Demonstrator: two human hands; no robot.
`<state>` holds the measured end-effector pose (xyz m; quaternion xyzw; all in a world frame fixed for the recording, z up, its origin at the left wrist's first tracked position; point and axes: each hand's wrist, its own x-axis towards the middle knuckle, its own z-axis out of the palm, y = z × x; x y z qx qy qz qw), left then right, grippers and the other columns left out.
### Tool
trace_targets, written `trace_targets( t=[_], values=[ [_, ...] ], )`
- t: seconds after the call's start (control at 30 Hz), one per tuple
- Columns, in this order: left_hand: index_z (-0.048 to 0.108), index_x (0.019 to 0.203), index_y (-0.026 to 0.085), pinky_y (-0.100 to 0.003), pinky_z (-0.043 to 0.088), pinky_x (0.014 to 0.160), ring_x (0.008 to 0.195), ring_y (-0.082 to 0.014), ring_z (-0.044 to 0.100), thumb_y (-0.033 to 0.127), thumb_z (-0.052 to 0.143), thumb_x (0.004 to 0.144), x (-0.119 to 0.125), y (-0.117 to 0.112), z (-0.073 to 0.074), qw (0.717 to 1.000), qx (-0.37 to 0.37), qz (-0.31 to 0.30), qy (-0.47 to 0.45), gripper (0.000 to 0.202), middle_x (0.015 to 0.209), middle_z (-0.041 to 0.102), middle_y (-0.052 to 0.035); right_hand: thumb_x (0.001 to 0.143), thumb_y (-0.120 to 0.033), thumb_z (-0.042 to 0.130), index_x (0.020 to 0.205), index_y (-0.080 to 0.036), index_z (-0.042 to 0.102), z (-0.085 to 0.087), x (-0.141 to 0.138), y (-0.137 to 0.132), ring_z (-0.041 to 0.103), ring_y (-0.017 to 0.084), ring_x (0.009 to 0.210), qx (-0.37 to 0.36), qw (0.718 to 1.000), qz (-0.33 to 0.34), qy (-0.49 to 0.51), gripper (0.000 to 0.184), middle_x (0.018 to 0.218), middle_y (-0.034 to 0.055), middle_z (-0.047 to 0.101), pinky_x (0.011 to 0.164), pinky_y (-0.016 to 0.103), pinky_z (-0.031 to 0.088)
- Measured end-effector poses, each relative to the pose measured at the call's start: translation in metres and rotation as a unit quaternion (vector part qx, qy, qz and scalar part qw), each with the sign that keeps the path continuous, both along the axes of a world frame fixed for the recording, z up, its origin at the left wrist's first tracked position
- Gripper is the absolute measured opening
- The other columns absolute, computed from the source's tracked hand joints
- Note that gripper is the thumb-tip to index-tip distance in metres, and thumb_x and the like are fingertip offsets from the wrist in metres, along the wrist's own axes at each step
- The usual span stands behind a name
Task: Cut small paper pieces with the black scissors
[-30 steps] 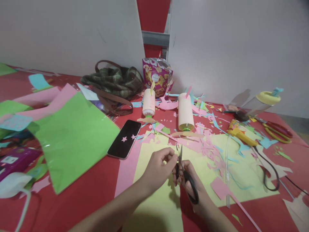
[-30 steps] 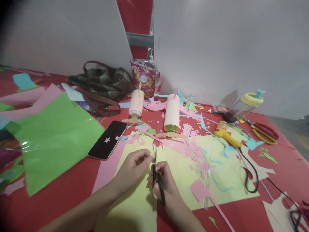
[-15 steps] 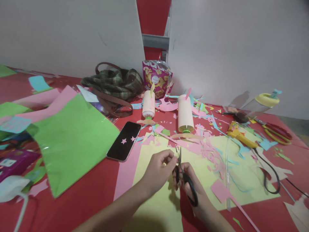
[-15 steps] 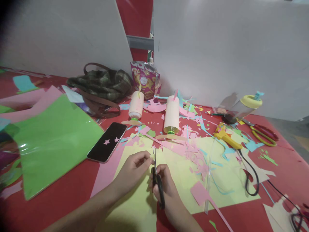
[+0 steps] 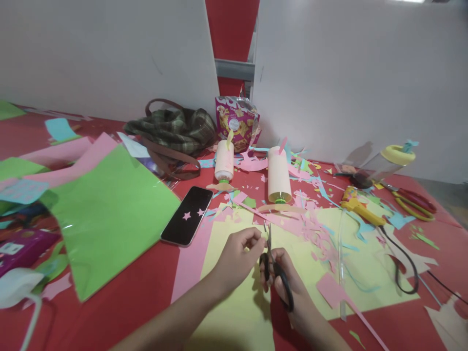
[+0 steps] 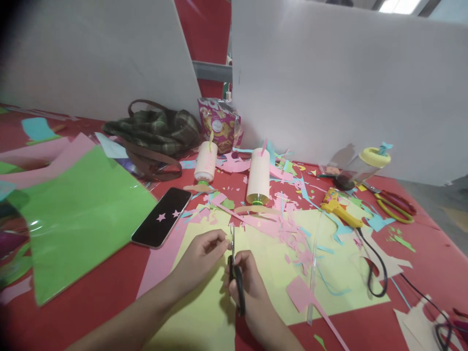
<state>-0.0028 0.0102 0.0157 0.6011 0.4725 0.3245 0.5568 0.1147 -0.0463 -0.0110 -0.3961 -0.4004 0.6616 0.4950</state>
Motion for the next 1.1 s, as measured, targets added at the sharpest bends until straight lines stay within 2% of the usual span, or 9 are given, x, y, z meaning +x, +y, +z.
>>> trace_targets(
  t=[0.2, 0.4, 0.57, 0.8, 1.1],
  values=[
    [0.039, 0.058, 0.015, -0.019, 0.029, 0.051, 0.055, -0.0082, 0.035, 0.022, 0.037, 0.076, -0.001, -0.001, -0.002, 1.0, 0.015, -0.003, -0.006, 0.019, 0.056, 0.034, 0.004, 0.066, -0.05, 0.052, 0.08, -0.024, 0.034, -0.004, 0.002, -0.002, 0.035, 0.01, 0.057, -0.004, 1.0, 0.017, 0.025, 0.035, 0.07, -0.0015, 0.04, 0.051, 0.022, 0.028],
    [0.041, 0.058, 0.015, -0.018, 0.03, 0.053, 0.055, -0.0077, 0.036, 0.021, 0.038, 0.075, -0.005, 0.002, 0.004, 0.999, 0.02, -0.027, -0.008, 0.018, 0.056, 0.037, 0.004, 0.067, -0.049, 0.052, 0.082, -0.024, 0.035, -0.01, 0.006, -0.001, 0.035, 0.009, 0.056, -0.005, 0.998, 0.046, 0.048, 0.033, 0.073, -0.0012, 0.038, 0.046, 0.02, 0.027],
    [0.045, 0.062, 0.014, -0.018, 0.03, 0.054, 0.056, -0.0077, 0.038, 0.021, 0.039, 0.075, -0.01, 0.005, 0.005, 0.998, 0.026, -0.053, 0.017, 0.016, 0.058, 0.039, 0.0037, 0.068, -0.048, 0.051, 0.081, -0.023, 0.036, -0.007, 0.008, -0.003, 0.037, 0.009, 0.059, 0.001, 0.998, 0.052, 0.031, 0.032, 0.074, -0.0005, 0.04, 0.047, 0.02, 0.029],
    [0.039, 0.058, 0.015, -0.017, 0.027, 0.049, 0.052, -0.0069, 0.032, 0.019, 0.039, 0.072, -0.016, 0.011, 0.006, 0.995, 0.021, -0.091, 0.035, 0.015, 0.053, 0.033, 0.0052, 0.068, -0.045, 0.054, 0.081, -0.023, 0.036, -0.003, 0.009, -0.002, 0.037, 0.009, 0.058, -0.023, 0.997, 0.069, 0.029, 0.032, 0.074, -0.0008, 0.041, 0.048, 0.02, 0.028],
    [0.041, 0.057, 0.014, -0.018, 0.025, 0.047, 0.05, -0.0068, 0.031, 0.024, 0.041, 0.071, -0.019, 0.017, 0.011, 0.991, -0.01, -0.115, 0.061, 0.017, 0.052, 0.033, 0.0053, 0.067, -0.044, 0.056, 0.08, -0.021, 0.038, -0.005, 0.008, -0.003, 0.036, 0.008, 0.055, -0.03, 0.996, 0.072, 0.044, 0.032, 0.071, -0.0011, 0.042, 0.049, 0.021, 0.03]
  ],
)
